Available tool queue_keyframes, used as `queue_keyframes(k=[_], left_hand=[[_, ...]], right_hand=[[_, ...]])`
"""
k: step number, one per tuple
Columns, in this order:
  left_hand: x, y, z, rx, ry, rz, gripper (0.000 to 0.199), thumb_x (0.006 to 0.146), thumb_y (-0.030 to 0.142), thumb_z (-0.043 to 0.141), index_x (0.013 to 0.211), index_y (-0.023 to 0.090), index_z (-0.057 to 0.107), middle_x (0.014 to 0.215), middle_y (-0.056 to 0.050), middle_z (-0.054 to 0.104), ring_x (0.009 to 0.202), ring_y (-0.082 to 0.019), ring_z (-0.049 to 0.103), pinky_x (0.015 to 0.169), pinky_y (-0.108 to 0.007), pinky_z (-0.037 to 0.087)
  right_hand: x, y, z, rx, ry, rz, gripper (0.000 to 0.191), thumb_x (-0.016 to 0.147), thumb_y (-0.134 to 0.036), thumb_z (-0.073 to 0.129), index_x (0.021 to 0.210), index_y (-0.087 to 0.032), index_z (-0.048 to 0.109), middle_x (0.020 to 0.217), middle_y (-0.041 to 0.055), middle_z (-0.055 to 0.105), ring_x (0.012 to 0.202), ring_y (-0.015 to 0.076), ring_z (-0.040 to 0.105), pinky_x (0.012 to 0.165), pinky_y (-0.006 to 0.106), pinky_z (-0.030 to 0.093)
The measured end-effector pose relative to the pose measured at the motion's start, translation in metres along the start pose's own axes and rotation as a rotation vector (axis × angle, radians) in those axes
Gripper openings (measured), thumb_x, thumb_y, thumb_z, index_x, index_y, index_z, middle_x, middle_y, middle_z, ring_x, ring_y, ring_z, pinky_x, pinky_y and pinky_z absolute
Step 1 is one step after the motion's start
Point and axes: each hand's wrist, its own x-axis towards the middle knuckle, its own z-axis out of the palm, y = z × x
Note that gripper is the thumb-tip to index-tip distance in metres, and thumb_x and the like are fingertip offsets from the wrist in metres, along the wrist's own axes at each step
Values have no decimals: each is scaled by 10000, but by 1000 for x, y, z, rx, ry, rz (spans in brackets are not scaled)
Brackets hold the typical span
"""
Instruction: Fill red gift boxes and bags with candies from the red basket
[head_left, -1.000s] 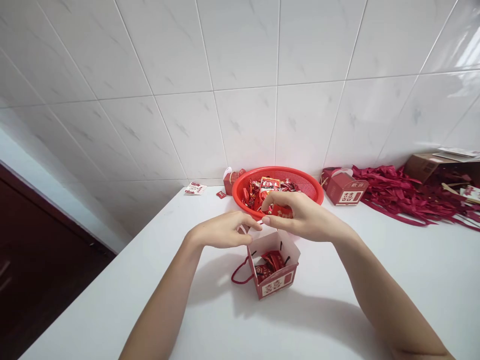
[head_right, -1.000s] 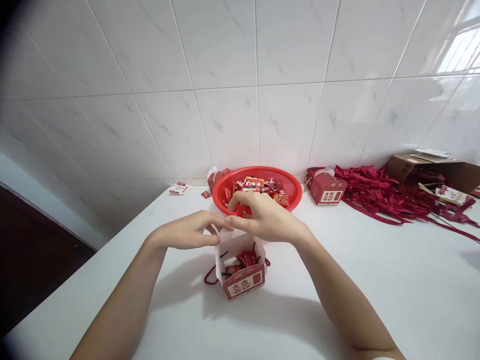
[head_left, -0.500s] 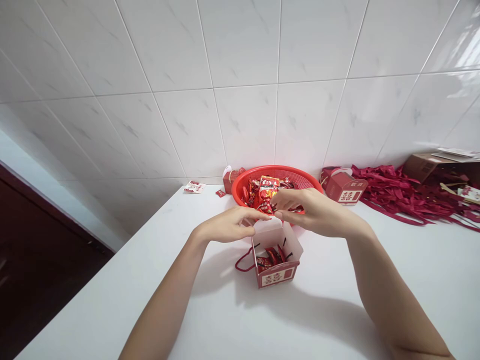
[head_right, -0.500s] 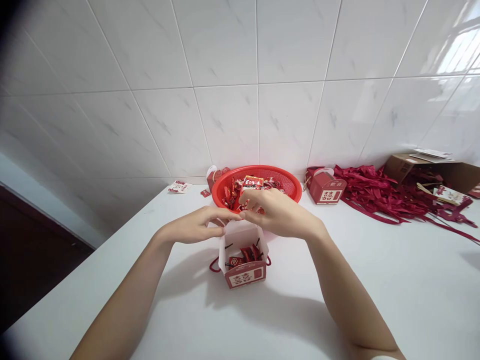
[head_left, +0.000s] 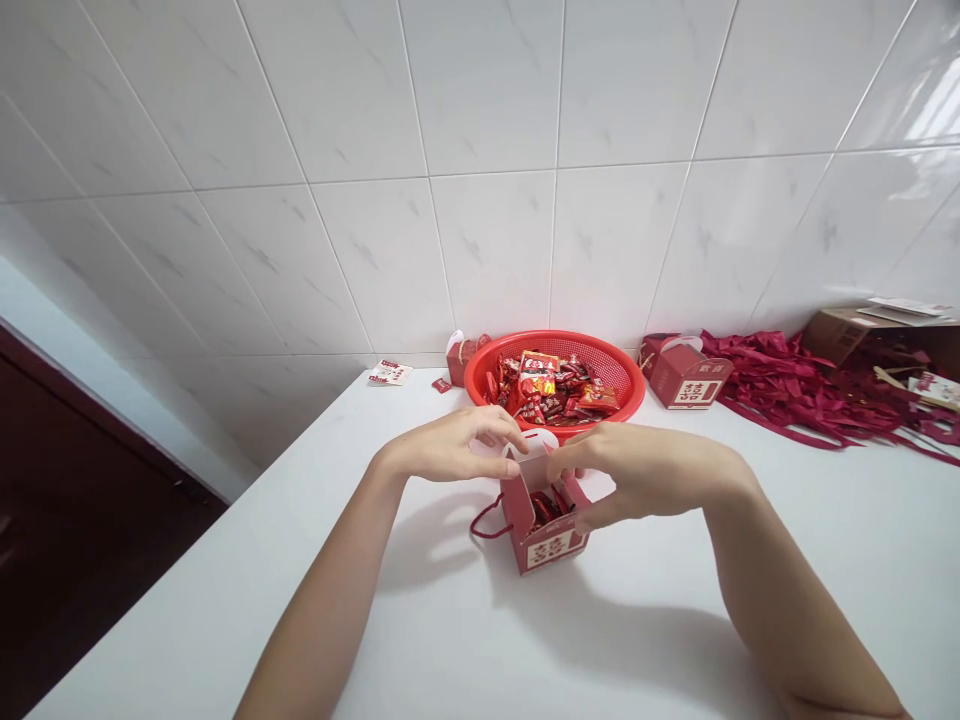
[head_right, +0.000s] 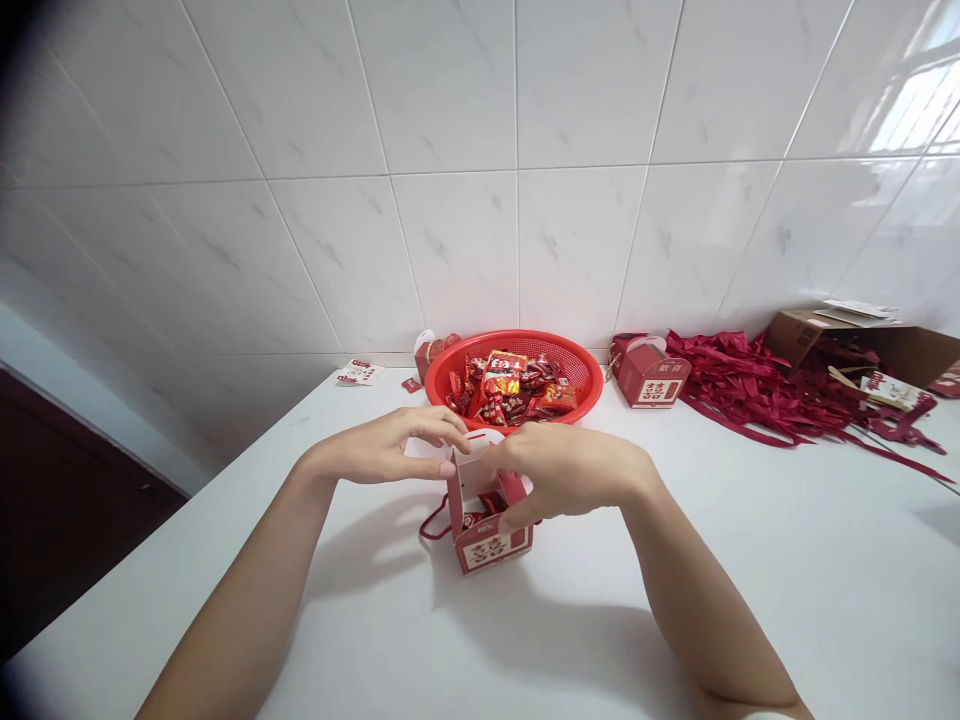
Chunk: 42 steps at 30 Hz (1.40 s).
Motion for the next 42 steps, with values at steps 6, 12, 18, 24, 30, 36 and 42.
queue_keyframes(k=[6,12,18,24,30,36,42], left_hand=[[6,5,10,43,37,-41,396,768,269,666,1162,249,636,1154,-46,635,1053,-236,579,835,-313,453],[14,11,24,236,106,-201,250,753,320,670,920,213,519,968,-30,599,927,-241,565,664,-296,377],[13,11,22,269,-39,-188,171,804,362,623,861,207,580,997,-36,590,941,-223,558,713,-291,397],[6,12,15,165,-183,-199,256,788,401,658,981,237,695,1079,-34,664,1005,-232,605,743,-280,439],[5,14,20,98,-218,-243,306,773,445,672,980,220,666,991,-19,703,854,-211,642,627,-267,426],[11,15,26,64,-241,-198,257,719,294,671,956,200,636,943,-17,710,796,-203,634,578,-257,404],[10,16,22,33,-262,-137,219,848,331,559,968,175,655,919,-36,715,805,-193,645,642,-256,450]], right_hand=[[11,1,5,-70,-213,163,123,819,-242,708,932,-206,676,824,6,654,618,129,541,461,224,335],[19,11,12,-111,-159,226,90,787,-248,721,825,-195,660,696,6,600,547,126,491,431,233,283],[27,10,11,-153,-227,287,123,820,-289,680,815,-169,649,741,28,614,596,135,515,486,239,294],[34,6,15,-289,-271,455,226,802,-372,698,799,-153,644,713,40,601,623,179,567,509,267,309],[30,-5,25,-334,-159,427,342,815,-410,713,1031,-158,629,889,76,683,777,238,655,556,273,367],[41,-29,51,-320,-70,514,560,805,-607,706,1072,-119,643,947,141,716,851,295,703,641,314,461],[45,-31,59,-348,-9,546,493,803,-486,709,1116,-118,610,941,133,719,866,302,710,660,316,471]])
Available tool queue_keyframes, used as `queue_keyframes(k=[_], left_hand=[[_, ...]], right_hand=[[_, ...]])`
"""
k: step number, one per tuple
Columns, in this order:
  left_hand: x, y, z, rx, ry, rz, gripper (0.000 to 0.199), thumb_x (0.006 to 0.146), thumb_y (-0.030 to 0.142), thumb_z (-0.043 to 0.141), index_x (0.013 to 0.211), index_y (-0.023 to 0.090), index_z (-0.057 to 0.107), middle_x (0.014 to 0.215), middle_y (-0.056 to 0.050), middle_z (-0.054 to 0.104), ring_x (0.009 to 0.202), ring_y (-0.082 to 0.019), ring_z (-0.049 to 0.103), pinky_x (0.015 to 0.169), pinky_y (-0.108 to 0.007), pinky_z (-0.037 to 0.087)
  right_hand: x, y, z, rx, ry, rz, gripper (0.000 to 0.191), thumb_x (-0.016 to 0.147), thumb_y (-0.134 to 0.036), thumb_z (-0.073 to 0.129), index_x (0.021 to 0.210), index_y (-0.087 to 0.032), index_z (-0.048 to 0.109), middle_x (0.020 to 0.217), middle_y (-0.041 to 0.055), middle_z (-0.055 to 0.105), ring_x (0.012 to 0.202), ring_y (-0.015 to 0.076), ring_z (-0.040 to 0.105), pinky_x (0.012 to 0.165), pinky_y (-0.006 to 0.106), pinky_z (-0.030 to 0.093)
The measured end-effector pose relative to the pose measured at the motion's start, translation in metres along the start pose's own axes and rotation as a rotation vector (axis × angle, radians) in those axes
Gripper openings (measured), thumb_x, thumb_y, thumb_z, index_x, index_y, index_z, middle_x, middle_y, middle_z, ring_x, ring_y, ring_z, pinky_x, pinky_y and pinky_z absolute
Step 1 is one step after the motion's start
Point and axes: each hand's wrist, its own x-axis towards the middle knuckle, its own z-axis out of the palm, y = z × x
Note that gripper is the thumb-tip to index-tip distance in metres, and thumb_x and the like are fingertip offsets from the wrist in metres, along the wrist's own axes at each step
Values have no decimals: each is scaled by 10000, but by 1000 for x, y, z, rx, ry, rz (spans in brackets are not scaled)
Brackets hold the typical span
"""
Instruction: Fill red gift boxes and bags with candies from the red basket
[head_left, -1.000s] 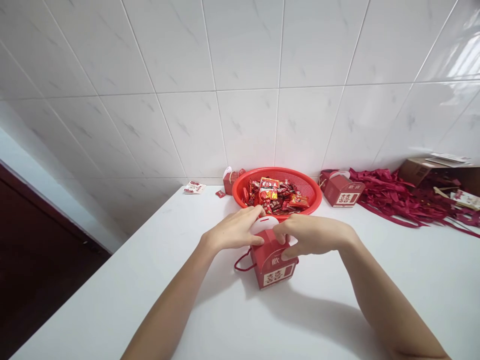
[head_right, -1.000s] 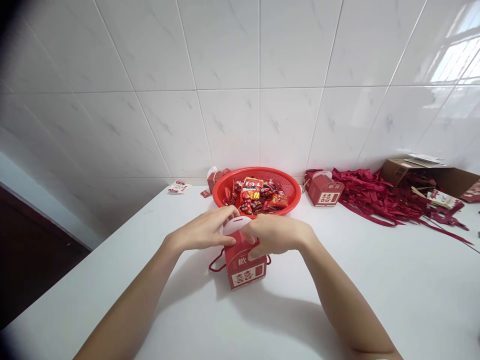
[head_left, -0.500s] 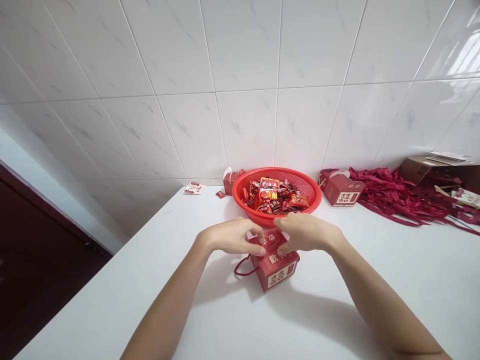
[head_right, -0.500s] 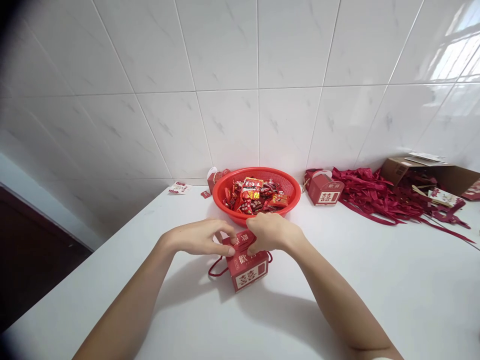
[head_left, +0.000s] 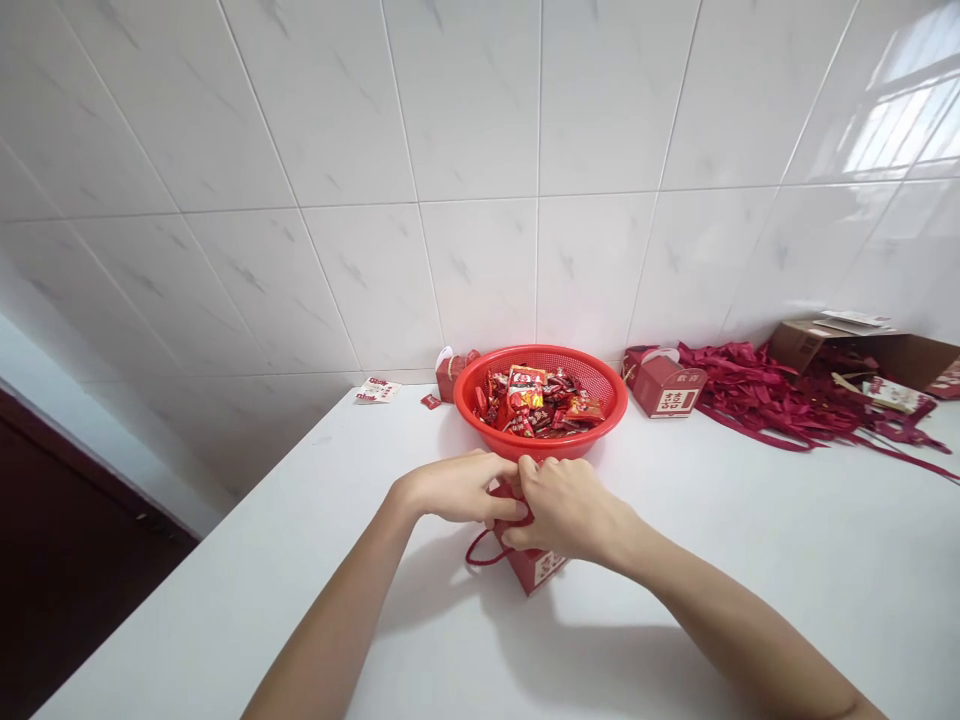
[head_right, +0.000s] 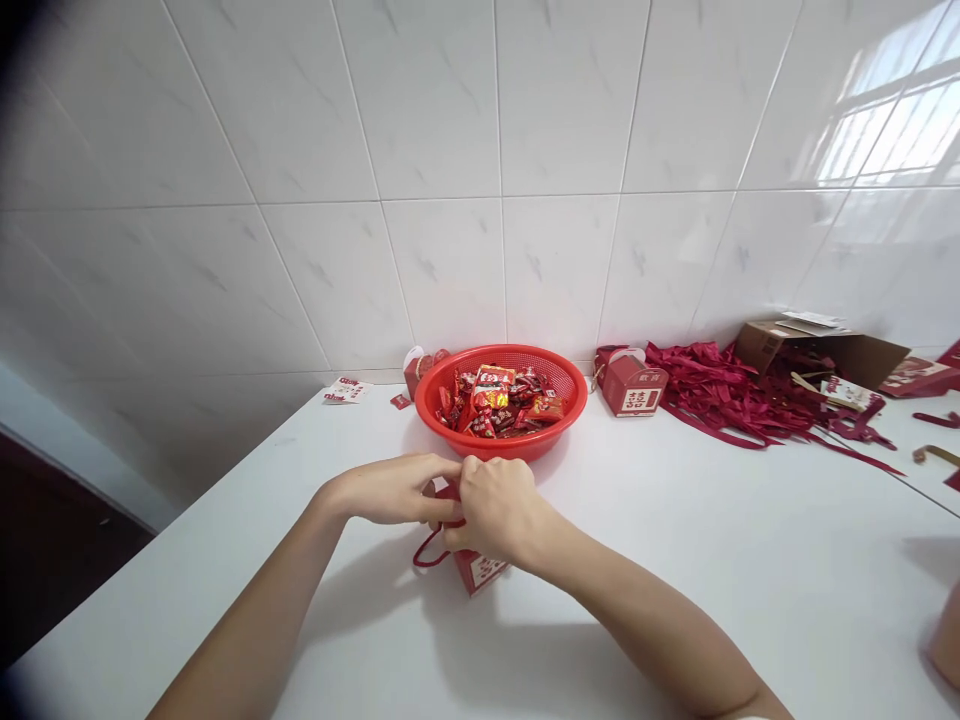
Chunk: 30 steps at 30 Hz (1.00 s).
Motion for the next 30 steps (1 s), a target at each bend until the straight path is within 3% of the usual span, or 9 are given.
queue_keyframes(k=[3,6,10,13,16,20,25,28,30], left_hand=[[-6,0,-3,-4,10,63,372,890,447,553,1149,203,662,1145,-59,688,966,-213,655,758,-265,485],[-13,-1,-7,-28,35,51,488,892,520,557,1282,232,612,1303,-65,624,1074,-224,641,818,-265,500],[-19,-3,-11,-40,70,-14,519,887,520,568,1309,220,598,1291,-75,646,1089,-241,649,827,-277,510],[-20,-4,-13,-15,80,-51,530,884,518,565,1318,216,595,1289,-78,652,1088,-247,653,835,-283,509],[-19,-4,-13,4,64,-63,550,882,533,551,1326,210,590,1289,-84,654,1086,-250,655,848,-286,509],[-17,-3,-12,17,44,-77,567,882,533,546,1342,202,575,1288,-94,658,1114,-255,645,873,-291,504],[-15,-2,-11,21,33,-96,539,890,497,552,1339,199,574,1301,-97,649,1118,-244,643,873,-287,495],[-13,-4,-10,19,22,-103,540,894,490,552,1348,198,566,1307,-98,645,1118,-238,642,863,-278,490],[-11,-5,-10,18,9,-102,549,894,490,553,1357,195,560,1308,-100,644,1118,-236,642,860,-276,488]], right_hand=[[-13,22,-5,-64,5,1,464,783,-448,680,1109,-128,596,954,143,717,877,319,703,648,323,455],[-32,64,-15,-106,8,130,484,794,-499,626,1126,-150,577,904,135,720,831,328,701,639,336,440],[-41,141,-31,-101,51,523,463,797,-608,586,999,-192,605,991,143,711,897,337,686,648,347,447],[-30,191,-32,-15,142,805,507,836,-625,543,1071,-180,602,1064,161,700,913,332,686,681,370,470],[-11,220,-20,57,201,928,605,862,-594,550,1232,-115,547,1176,212,658,1077,357,651,780,390,491],[9,230,0,144,271,946,634,916,-540,500,1353,-81,464,1307,260,571,1200,367,593,899,419,472],[18,228,9,230,369,966,725,919,-568,494,1396,-27,415,1344,341,496,1257,438,519,947,503,423],[26,222,9,177,443,1013,804,898,-575,525,1434,3,368,1440,399,362,1364,512,345,965,623,357],[34,212,6,91,526,955,774,916,-532,517,1449,4,348,1502,391,275,1423,504,228,998,658,302]])
